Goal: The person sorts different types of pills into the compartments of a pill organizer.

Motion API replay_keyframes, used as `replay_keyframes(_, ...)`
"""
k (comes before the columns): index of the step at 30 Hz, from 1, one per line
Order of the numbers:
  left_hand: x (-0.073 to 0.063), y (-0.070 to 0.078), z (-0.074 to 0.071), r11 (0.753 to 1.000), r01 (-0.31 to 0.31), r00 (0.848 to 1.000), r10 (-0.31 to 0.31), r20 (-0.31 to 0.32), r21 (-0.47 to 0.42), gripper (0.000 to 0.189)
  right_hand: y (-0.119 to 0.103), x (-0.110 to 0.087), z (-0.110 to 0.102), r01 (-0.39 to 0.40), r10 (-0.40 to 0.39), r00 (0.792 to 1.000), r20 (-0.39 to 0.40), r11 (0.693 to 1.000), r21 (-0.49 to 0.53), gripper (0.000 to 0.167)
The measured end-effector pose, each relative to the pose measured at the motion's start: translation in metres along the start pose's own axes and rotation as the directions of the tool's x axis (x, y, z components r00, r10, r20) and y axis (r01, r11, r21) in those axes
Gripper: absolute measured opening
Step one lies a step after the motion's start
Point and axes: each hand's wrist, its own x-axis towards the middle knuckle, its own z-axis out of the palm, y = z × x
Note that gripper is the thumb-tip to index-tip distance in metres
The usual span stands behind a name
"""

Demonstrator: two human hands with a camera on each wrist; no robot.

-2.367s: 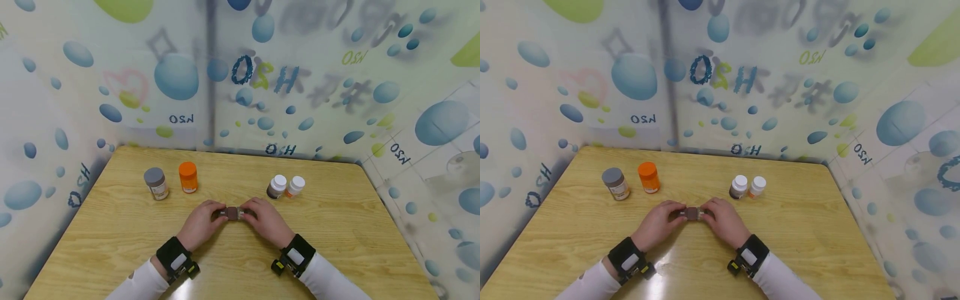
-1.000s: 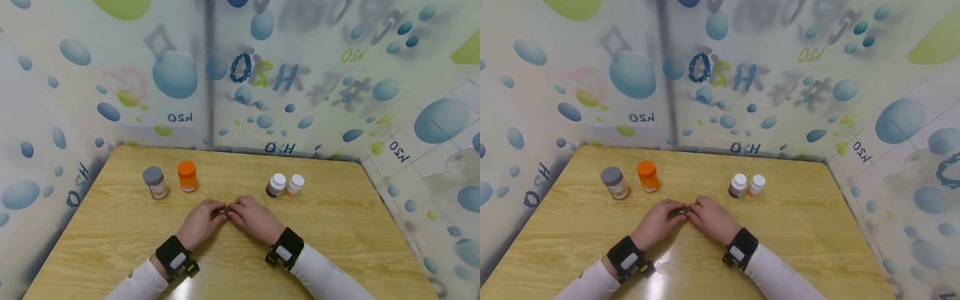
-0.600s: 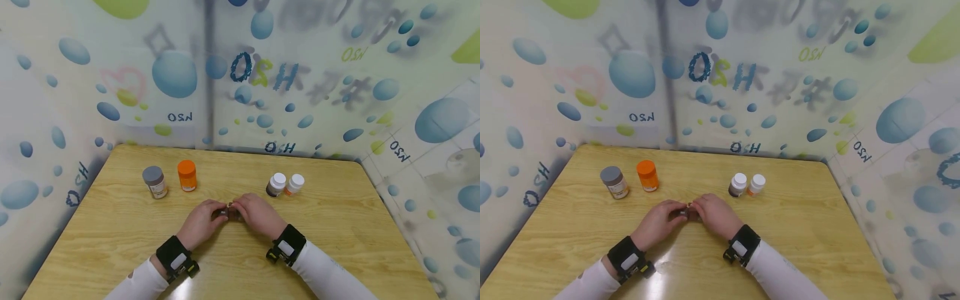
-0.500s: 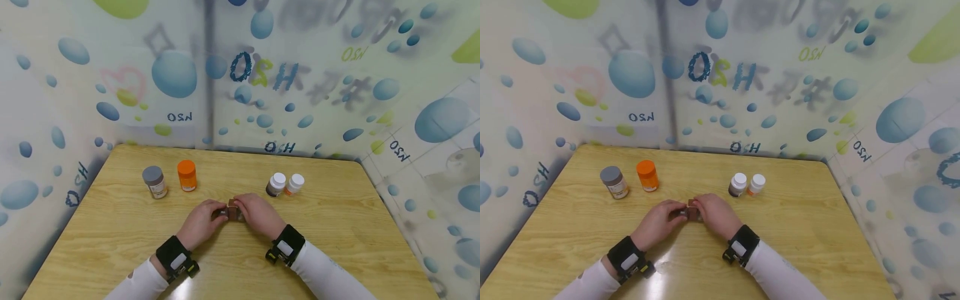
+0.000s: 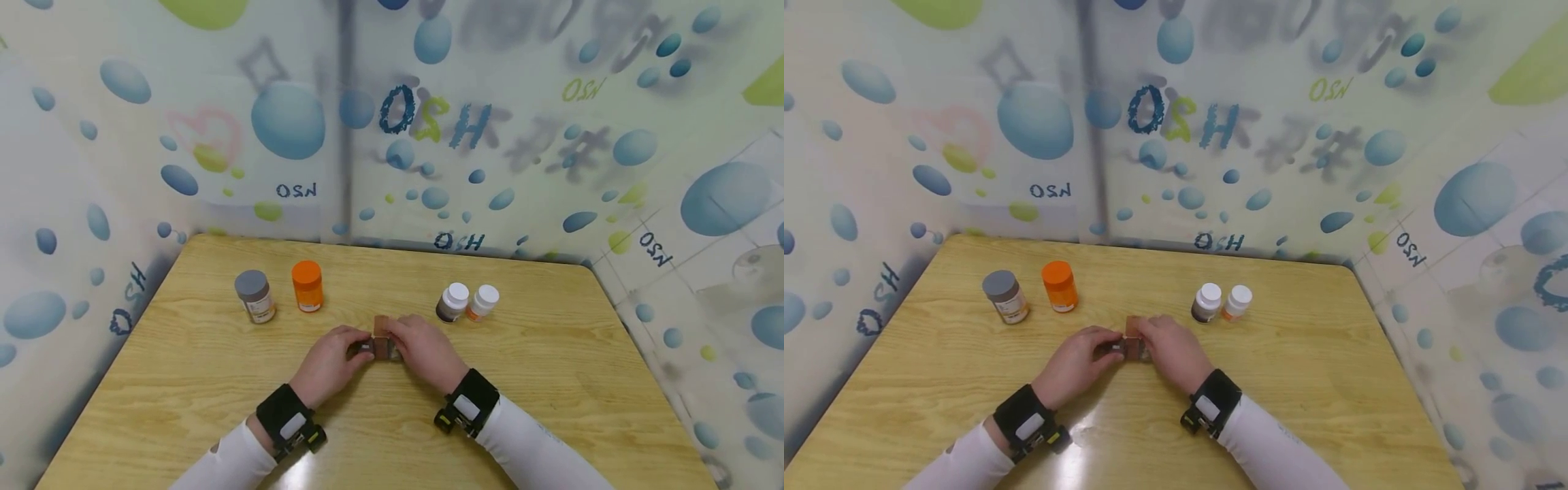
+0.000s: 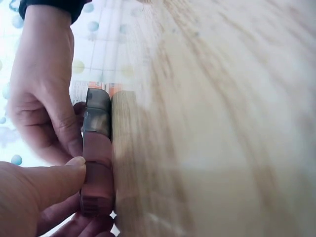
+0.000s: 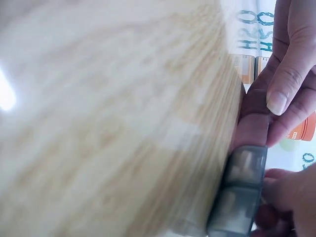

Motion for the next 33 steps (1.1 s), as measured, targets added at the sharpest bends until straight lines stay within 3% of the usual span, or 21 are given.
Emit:
replay_keyframes(5,0.0,0.0,0.0,1.0,0.0,1.0,0.0,-0.004,0.003,0.034,-0.004,-0.003,-0.001,-0.005,0.014,0.997,0.082,0.995,-0.101,0.028)
replay_keyframes(11,-0.001,0.0,0.0,1.0,-0.01,1.0,0.01,-0.005,-0.001,0.034,-0.004,-0.01,-0.011,0.012,-0.005,0.992,0.125,0.998,-0.058,0.038)
replay_keyframes(16,-0.001,0.001,-0.001,1.0,-0.019,1.0,0.019,0.006,-0.012,0.036,0.001,-0.023,-0.027,-0.039,0.039,0.997,0.068,0.999,-0.014,0.049)
replay_keyframes(23,-0.001,0.001,-0.003,1.0,-0.009,1.0,0.009,0.001,-0.008,0.036,0.004,-0.042,-0.035,-0.095,0.095,0.995,-0.007,0.995,-0.006,0.034)
replay_keyframes(30,-0.001,0.0,-0.001,0.998,-0.06,0.998,0.06,-0.033,-0.007,0.039,-0.006,-0.054,-0.028,-0.06,0.063,0.994,-0.091,0.998,0.036,0.026)
replay_keyframes(33,-0.001,-0.003,-0.002,0.999,-0.04,0.997,0.04,-0.058,-0.003,0.042,-0.012,-0.051,-0.025,-0.031,0.035,0.995,-0.089,0.999,0.045,0.025)
